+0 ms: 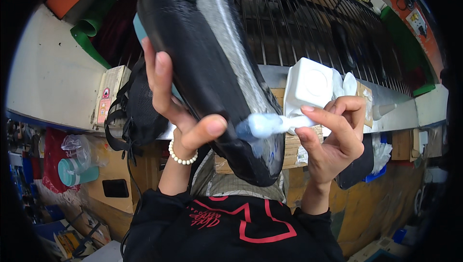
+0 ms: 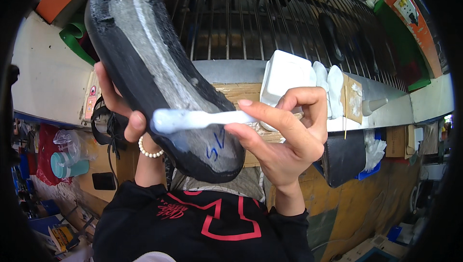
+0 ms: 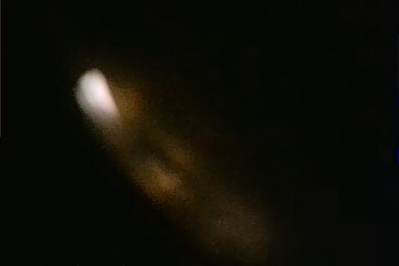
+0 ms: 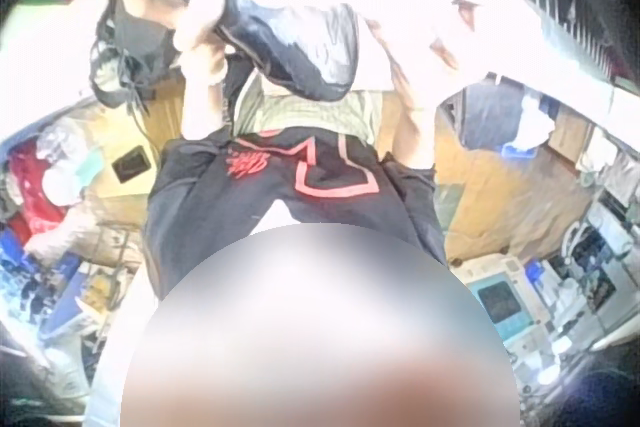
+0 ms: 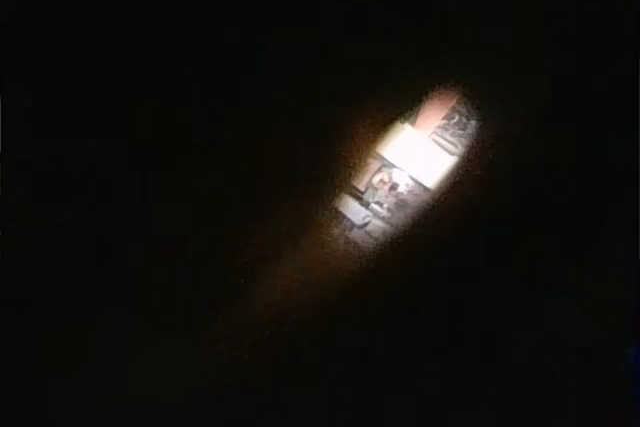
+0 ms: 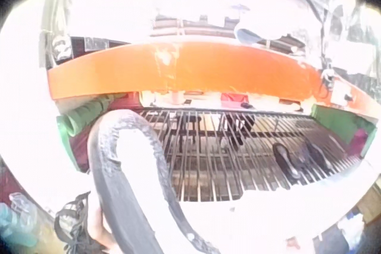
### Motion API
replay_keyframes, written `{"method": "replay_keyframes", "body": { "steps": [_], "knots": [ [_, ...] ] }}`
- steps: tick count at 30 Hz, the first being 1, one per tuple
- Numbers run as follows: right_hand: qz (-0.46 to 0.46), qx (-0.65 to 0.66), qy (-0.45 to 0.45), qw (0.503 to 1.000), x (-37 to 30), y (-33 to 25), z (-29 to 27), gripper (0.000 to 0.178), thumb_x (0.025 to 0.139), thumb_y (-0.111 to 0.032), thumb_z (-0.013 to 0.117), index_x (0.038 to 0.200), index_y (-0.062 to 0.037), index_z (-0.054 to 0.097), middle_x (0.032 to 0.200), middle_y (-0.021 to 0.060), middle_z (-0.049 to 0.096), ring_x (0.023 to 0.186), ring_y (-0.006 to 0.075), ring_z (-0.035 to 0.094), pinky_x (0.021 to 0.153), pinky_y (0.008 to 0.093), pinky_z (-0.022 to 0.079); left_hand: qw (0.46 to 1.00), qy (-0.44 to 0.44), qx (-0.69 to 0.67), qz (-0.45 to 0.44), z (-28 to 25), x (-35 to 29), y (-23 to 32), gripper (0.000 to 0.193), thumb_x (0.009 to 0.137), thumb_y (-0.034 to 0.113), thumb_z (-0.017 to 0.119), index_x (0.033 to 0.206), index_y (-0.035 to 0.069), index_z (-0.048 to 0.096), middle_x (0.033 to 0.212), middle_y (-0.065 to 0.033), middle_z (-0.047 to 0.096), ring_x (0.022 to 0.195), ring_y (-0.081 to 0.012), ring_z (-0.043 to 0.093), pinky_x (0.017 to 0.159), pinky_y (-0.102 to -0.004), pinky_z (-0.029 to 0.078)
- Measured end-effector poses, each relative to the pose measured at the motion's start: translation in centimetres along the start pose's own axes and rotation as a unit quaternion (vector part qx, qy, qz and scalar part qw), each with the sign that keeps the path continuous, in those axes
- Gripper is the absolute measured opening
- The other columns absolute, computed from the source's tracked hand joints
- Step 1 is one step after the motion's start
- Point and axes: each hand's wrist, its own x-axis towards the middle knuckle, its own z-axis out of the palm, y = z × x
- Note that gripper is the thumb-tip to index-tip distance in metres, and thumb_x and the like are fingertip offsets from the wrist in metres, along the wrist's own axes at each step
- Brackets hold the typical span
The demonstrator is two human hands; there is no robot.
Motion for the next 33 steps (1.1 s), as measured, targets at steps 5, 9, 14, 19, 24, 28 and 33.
{"method": "replay_keyframes", "body": {
  "steps": [5, 9, 14, 19, 24, 28, 33],
  "knots": [
    [-0.048, -0.042, 0.053, 0.997, 2.1, -0.4, 0.9, 0.045, 0.053, -0.023, 0.095, 0.095, -0.014, 0.081, 0.087, -0.0011, 0.04, 0.078, 0.0144, 0.042, 0.065, 0.0273, 0.034, 0.992, -0.089, -0.045, -0.077, -0.2, -0.8, 0.5, 0.053, 0.095, 0.039, 0.061, 0.142, 0.041, 0.035, 0.159, -0.0241, 0.02, 0.145, -0.0501, 0.027, 0.118, -0.0589, 0.031],
    [-0.042, -0.034, 0.062, 0.997, 3.0, -0.6, 1.2, 0.035, 0.068, -0.02, 0.09, 0.098, -0.0068, 0.078, 0.092, 0.0011, 0.041, 0.085, 0.0149, 0.043, 0.076, 0.0276, 0.039, 0.98, -0.155, -0.062, -0.109, -1.0, -1.6, 0.5, 0.054, 0.095, 0.039, 0.061, 0.142, 0.038, 0.035, 0.159, -0.0245, 0.021, 0.144, -0.0492, 0.028, 0.118, -0.0581, 0.032],
    [-0.057, -0.04, 0.083, 0.994, 4.2, -0.7, 1.0, 0.029, 0.078, -0.018, 0.086, 0.098, -0.0014, 0.076, 0.094, 0.0024, 0.043, 0.088, 0.0146, 0.044, 0.081, 0.0275, 0.041, 0.963, -0.217, -0.077, -0.14, -1.7, -2.3, 0.3, 0.055, 0.094, 0.038, 0.061, 0.142, 0.035, 0.035, 0.159, -0.0249, 0.022, 0.143, -0.0482, 0.03, 0.117, -0.0571, 0.033],
    [-0.07, -0.075, 0.101, 0.99, 5.6, -0.2, 0.0, 0.023, 0.082, -0.014, 0.082, 0.099, -0.0004, 0.076, 0.093, 0.0021, 0.045, 0.088, 0.0136, 0.043, 0.081, 0.0272, 0.038, 0.953, -0.241, -0.088, -0.16, -1.8, -2.7, 0.6, 0.056, 0.093, 0.037, 0.061, 0.142, 0.032, 0.035, 0.158, -0.0254, 0.023, 0.143, -0.0471, 0.032, 0.117, -0.0561, 0.034],
    [-0.115, 0.004, 0.076, 0.99, 6.6, 1.8, -1.0, 0.025, 0.081, -0.019, 0.083, 0.098, -0.0013, 0.076, 0.098, 0.0037, 0.044, 0.084, 0.0143, 0.045, 0.076, 0.0281, 0.04, 0.945, -0.266, -0.095, -0.166, -2.0, -3.2, 0.8, 0.057, 0.092, 0.036, 0.061, 0.142, 0.028, 0.034, 0.158, -0.0258, 0.025, 0.142, -0.0461, 0.034, 0.116, -0.0551, 0.035],
    [-0.125, 0.048, 0.002, 0.991, 6.0, 3.1, -1.7, 0.037, 0.075, -0.036, 0.084, 0.094, -0.0044, 0.077, 0.098, 0.0043, 0.042, 0.081, 0.0149, 0.047, 0.072, 0.0284, 0.04, 0.933, -0.303, -0.105, -0.163, -1.9, -2.5, 0.2, 0.058, 0.092, 0.035, 0.061, 0.142, 0.025, 0.034, 0.158, -0.0262, 0.026, 0.141, -0.0453, 0.035, 0.116, -0.0544, 0.036],
    [-0.111, 0.065, -0.046, 0.991, 4.4, 4.0, -2.1, 0.044, 0.071, -0.048, 0.084, 0.09, -0.0087, 0.079, 0.095, 0.0037, 0.042, 0.078, 0.0151, 0.046, 0.066, 0.0272, 0.036, 0.94, -0.294, -0.097, -0.146, -1.5, -1.3, 0.2, 0.059, 0.091, 0.034, 0.061, 0.142, 0.022, 0.034, 0.157, -0.0266, 0.027, 0.141, -0.0442, 0.037, 0.115, -0.0534, 0.037]
  ]
}}
